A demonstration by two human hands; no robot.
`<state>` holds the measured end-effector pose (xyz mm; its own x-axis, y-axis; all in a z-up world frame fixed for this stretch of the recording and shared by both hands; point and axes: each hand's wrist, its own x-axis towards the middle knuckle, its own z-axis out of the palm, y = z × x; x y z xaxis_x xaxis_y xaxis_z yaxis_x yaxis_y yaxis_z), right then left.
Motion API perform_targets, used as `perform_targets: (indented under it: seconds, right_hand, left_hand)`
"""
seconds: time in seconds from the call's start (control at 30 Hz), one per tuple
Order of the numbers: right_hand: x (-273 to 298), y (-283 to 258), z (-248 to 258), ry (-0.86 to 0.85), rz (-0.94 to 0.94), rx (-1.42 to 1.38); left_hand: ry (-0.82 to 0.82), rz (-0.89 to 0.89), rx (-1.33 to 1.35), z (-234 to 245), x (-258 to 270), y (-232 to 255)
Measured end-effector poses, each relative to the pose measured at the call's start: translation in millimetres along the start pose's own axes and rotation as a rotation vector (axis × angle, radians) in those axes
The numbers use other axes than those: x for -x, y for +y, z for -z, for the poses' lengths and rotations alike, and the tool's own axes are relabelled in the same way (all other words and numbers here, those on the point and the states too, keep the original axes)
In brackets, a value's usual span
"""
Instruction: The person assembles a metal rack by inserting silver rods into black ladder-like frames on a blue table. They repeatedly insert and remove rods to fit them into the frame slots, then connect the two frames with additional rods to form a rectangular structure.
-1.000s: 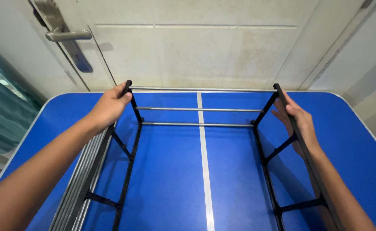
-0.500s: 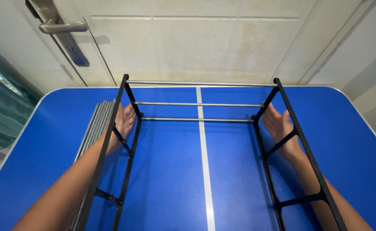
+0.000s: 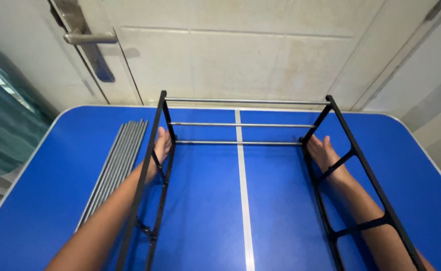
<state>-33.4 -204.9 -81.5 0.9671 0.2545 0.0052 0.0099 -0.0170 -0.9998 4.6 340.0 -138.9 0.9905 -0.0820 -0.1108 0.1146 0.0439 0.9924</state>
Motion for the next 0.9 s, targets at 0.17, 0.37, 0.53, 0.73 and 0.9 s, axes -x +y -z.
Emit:
perform_targets:
  seconds: [0.17,0.37,0.53,0.73,0.9]
  right_hand:
    - [-16,-18,14,0.02,-0.097,0.082]
    - [-51,-29,28,-0.018,-0.063,0.123]
    - [-66,-28,41,-0.01,-0.087,0.121]
    - [-5,-69,81,0.151,-0.029,-0.098]
    - [101,-136,87,0.235,0.171,0.321]
  left_hand:
    - [0.059,-0.065,0.02,-24,-17,14]
    - [0.051,-0.079,0.222,-41,-58,20]
    - [0.106,-0.047,0.085,-24,-51,25]
    - [0.232,-0.412,-0.441,2,59,57]
    - [0.368,-0.527,-1.101,22,175,93]
